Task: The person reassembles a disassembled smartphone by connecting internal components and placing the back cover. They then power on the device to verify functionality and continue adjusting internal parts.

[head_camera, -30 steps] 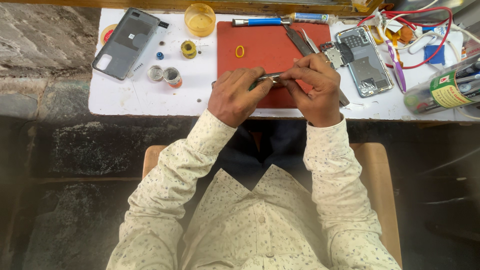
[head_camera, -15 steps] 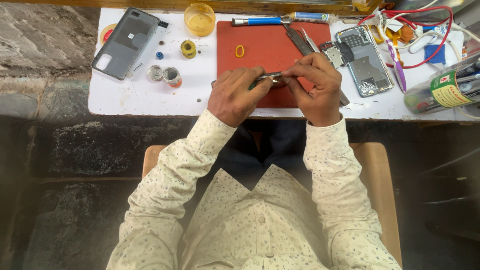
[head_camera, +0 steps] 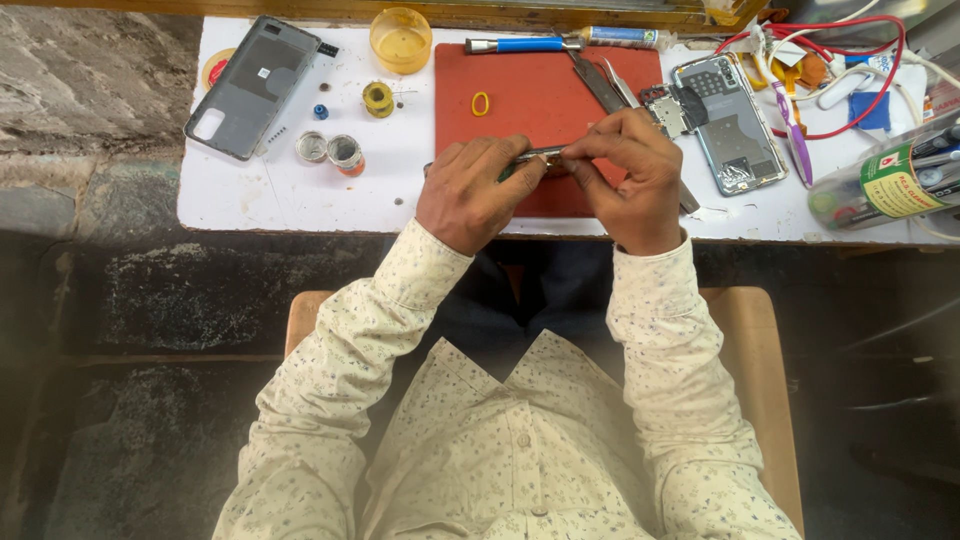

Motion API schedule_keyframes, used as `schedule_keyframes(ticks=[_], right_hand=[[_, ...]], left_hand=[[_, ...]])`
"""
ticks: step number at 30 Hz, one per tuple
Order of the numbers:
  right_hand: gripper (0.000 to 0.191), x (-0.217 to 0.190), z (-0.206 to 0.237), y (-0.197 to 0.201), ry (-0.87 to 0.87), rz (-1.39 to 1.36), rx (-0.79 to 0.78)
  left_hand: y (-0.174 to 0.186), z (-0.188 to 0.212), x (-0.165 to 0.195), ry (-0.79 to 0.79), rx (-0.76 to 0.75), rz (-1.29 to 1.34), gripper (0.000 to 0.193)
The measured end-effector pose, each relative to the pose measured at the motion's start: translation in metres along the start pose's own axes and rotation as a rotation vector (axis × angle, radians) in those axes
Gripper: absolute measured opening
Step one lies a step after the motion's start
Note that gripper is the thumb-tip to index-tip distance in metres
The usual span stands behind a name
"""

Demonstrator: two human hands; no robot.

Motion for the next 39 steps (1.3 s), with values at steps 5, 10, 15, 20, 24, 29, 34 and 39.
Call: schedule_keyframes(ticks=[5,10,15,20,24,29,34,39], right_hand=[[0.022,0.000,-0.001,0.000,0.021,0.007,0.008],[0.022,-0.001,0.000,0.000,-0.008,-0.030,-0.002],[0.022,-0.001,0.000,0.001,-0.022,-0.050,-0.005],[0.021,0.000,0.000,0.000,-0.038,-0.070,0.000],[0.020,0.001,0.001,0.002,-0.049,-0.143,-0.030],[0.019,-0.001,0.000,0.000,-0.091,-0.210,-0.005],[0.020,-0.007,-0.001,0.002,-0.019,-0.016,0.024],[0.022,-0.010,-0.005,0.006,0.039,0.076,0.016]], left_hand=[[0.000,-0.001,0.001,-0.007,0.002,-0.003,0.020],[0.001,-0.001,0.001,-0.007,0.002,0.005,0.021],[0.001,-0.001,0.001,-0.005,0.007,0.004,0.021],[0.000,-0.001,0.002,0.001,0.002,0.003,0.021],[0.001,0.000,0.002,-0.008,0.003,0.004,0.023],[0.002,-0.001,0.002,-0.021,0.008,-0.002,0.022],[0.004,-0.001,0.003,-0.023,0.009,0.000,0.020],[0.001,-0.002,0.003,-0.013,0.046,0.017,0.022]])
Point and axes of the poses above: each hand's wrist, its own z-axis away from the middle knuckle, its own y-axis out of the back of the hand, x = y × z, the point moved 1 cm from there along -z, towards the middle knuckle, and after that the axes turned 14 degrees about z, right-handed, at the moved point
